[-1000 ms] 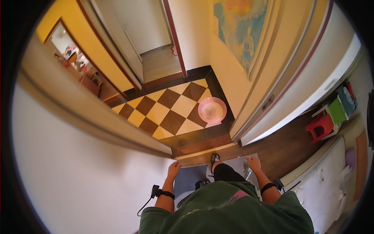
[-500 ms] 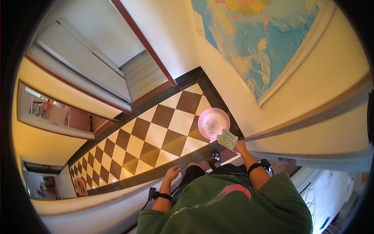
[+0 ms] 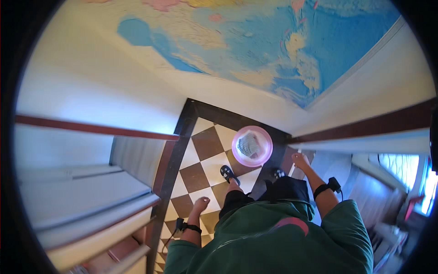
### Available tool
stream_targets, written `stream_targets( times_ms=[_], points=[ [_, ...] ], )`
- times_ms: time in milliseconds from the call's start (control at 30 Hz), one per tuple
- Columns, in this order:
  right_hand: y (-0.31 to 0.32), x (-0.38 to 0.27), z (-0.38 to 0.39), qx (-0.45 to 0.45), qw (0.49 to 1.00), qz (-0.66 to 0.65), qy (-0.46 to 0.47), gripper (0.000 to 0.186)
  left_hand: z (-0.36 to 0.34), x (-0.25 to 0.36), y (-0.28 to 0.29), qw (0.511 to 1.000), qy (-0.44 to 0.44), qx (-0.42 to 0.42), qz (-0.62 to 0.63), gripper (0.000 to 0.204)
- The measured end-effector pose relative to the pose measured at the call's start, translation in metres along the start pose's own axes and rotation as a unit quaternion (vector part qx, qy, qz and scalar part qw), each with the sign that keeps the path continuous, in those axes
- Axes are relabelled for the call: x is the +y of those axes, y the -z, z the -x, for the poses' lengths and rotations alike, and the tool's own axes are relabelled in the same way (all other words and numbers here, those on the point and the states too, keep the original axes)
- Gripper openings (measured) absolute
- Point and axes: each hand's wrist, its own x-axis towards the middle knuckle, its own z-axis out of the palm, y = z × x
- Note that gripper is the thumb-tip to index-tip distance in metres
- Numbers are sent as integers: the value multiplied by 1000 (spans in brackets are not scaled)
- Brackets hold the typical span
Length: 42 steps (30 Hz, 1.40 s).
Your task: The person wipes the window glass, washes a cleaning cloth in a pink basin with water, and then wipes the exterior of a sliding wardrobe door.
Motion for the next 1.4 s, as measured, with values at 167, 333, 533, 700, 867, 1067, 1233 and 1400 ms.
stream_targets(
  times_ms=[167,333,533,700,867,1067,1233,1400],
  points=[
    [-1,-58,85,49,994,86,55,32,-110,29,117,971,-60,-84,-216,31],
    [0,-125,120,37,992,122,18,30,-185,87,185,933,-144,-50,-326,33],
    [-99,3,1,53,983,160,74,33,-282,138,81,913,-237,-95,-319,34],
    [-158,-52,-55,62,998,-22,-20,44,-352,174,-14,892,-300,-131,-311,38],
    [-279,-19,-185,146,982,-120,-14,51,-498,158,-124,844,-383,-121,-355,54],
    [-408,86,-325,257,943,-181,-107,65,-607,164,-279,876,-319,-54,-357,75],
    [-470,83,-382,288,934,-155,-146,67,-638,138,-345,900,-261,10,-350,87],
    [-495,92,-395,218,974,-52,1,55,-646,120,-361,782,-417,-33,-462,80]
  ],
)
